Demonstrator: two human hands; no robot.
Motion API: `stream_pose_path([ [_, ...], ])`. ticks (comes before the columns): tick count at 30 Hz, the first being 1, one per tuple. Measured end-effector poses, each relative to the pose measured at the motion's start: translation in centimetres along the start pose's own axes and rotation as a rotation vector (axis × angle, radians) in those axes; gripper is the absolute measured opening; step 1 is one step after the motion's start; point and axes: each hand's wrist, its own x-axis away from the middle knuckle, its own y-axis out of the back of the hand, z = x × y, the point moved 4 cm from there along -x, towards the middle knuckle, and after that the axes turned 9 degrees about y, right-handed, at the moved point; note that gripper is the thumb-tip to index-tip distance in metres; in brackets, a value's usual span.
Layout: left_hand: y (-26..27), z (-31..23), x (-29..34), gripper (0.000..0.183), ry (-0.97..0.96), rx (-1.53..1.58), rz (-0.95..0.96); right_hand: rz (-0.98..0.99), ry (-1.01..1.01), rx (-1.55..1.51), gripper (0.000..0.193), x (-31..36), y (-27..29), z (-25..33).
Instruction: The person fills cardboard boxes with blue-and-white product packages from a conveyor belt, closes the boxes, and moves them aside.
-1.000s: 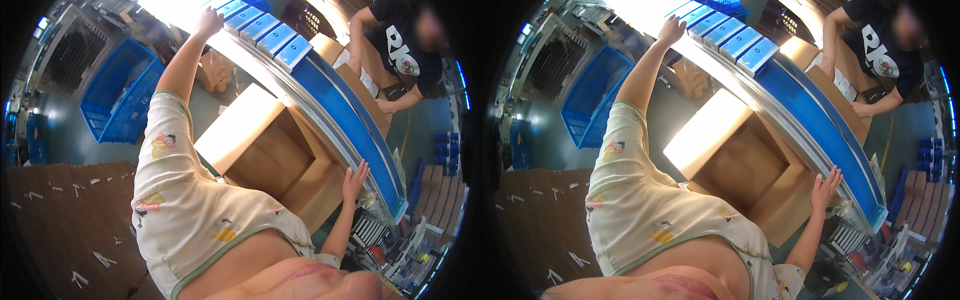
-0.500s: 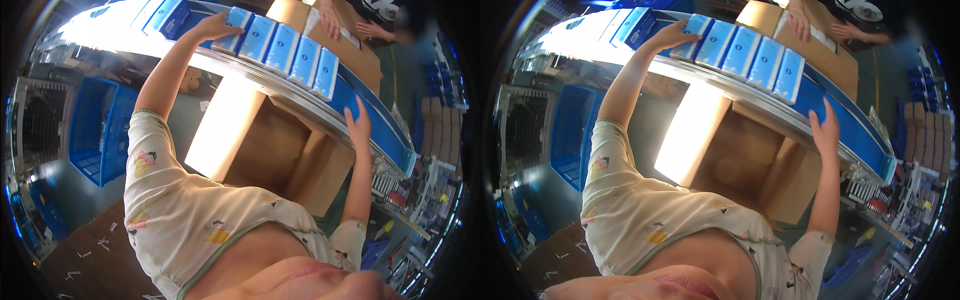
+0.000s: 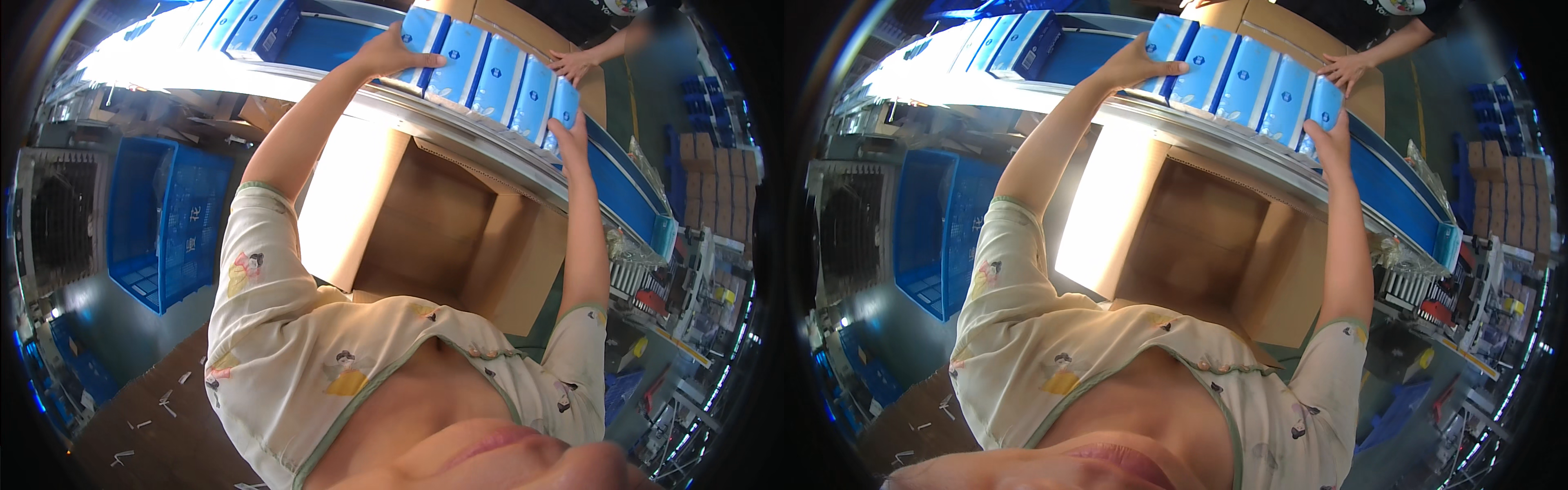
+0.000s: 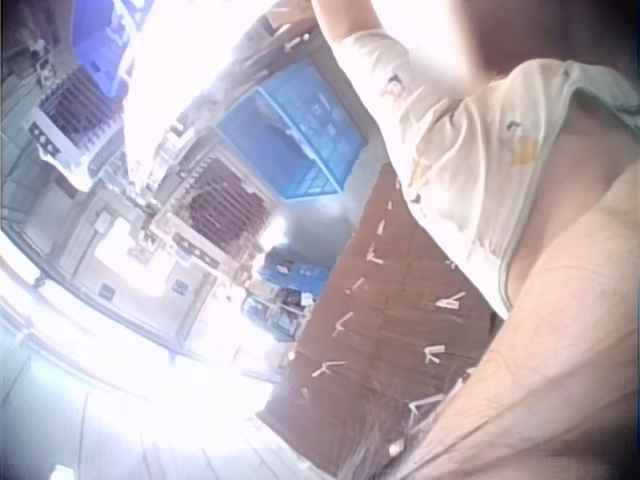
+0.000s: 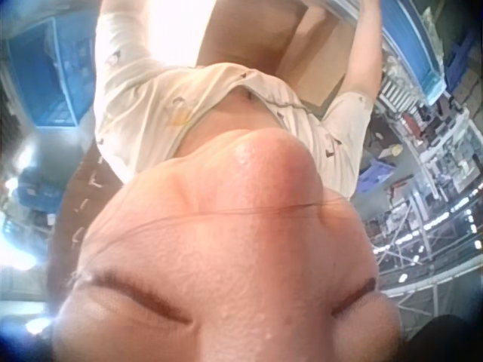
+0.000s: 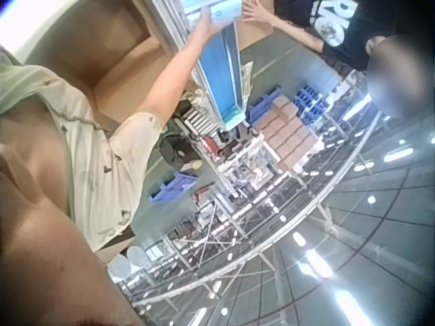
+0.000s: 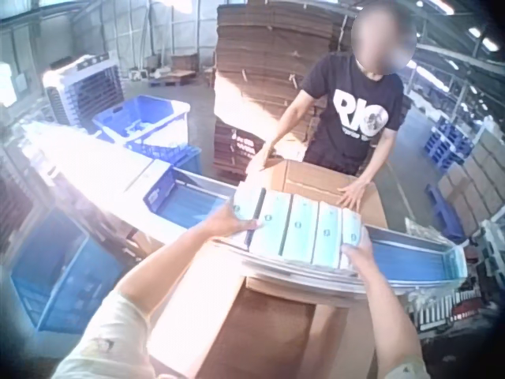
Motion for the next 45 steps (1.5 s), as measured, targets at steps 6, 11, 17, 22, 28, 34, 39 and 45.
stream_pose_path([
  [6,3.0,-12.0,14.4,0.076,-0.237,0.448,-0.074,-0.258,0.431,0.256,0.070,10.2,5.1,10.5],
  [11,-2.3,-8.1,25.8,0.096,-0.010,-0.218,-0.046,-0.088,0.168,0.191,0.073,23.4,6.4,4.6],
  [17,-15.2,5.7,29.5,0.094,0.720,-0.623,0.793,0.637,-0.518,0.220,0.069,34.3,1.8,-17.6],
  [22,-27.8,18.4,29.7,0.044,0.242,-1.160,1.275,1.385,-0.658,0.691,0.054,33.8,-7.6,-27.7],
  [28,-31.0,19.4,27.9,0.044,0.317,-0.528,1.433,1.454,-0.505,0.357,0.058,33.0,-12.1,-26.0],
  [34,-22.7,9.9,24.9,0.038,0.254,-0.543,0.964,1.106,-0.191,0.534,0.049,28.3,-7.4,-19.2],
  [39,-10.5,8.3,23.5,0.033,0.088,-0.253,0.344,0.882,0.283,1.164,0.031,28.0,2.5,-15.1],
  [45,-5.3,9.1,27.4,0.041,0.312,-0.335,0.331,0.880,0.266,1.216,0.028,28.8,3.1,-14.9],
])
